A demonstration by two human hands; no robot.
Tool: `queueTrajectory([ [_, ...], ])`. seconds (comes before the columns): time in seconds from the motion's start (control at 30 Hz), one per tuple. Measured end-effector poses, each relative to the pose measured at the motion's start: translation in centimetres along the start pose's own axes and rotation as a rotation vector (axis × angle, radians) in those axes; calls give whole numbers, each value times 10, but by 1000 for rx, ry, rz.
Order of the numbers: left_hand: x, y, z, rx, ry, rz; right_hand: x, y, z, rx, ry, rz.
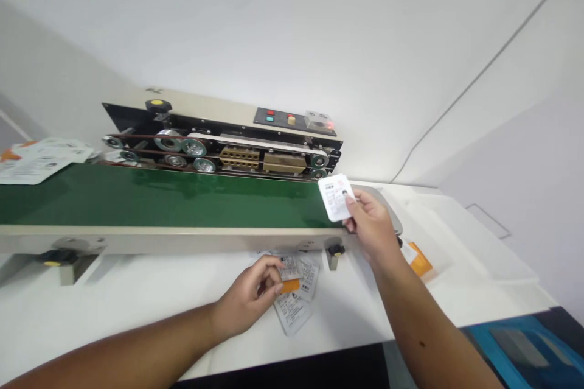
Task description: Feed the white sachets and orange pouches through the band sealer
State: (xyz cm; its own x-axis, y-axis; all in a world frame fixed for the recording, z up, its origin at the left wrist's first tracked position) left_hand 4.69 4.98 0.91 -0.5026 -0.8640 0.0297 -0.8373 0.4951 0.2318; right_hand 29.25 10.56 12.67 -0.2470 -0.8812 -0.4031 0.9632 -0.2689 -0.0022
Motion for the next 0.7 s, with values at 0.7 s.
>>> queueTrajectory([
  [0.7, 1, -3, -1, 20, -10, 0, -42, 15, -18, -92, -23, -131],
])
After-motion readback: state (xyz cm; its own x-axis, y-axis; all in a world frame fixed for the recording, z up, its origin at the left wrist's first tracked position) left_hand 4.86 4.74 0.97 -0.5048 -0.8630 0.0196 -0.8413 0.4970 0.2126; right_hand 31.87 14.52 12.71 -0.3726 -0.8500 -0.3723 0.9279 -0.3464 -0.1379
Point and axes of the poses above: each hand's wrist, its own x-axis away from the middle knuckle, its own y-axis out of the back of the hand, z = x × y, the point moved 7 cm from there along -x, towards the middle knuckle, and after that the axes turned 15 degrees about y, right-handed, at the moved point
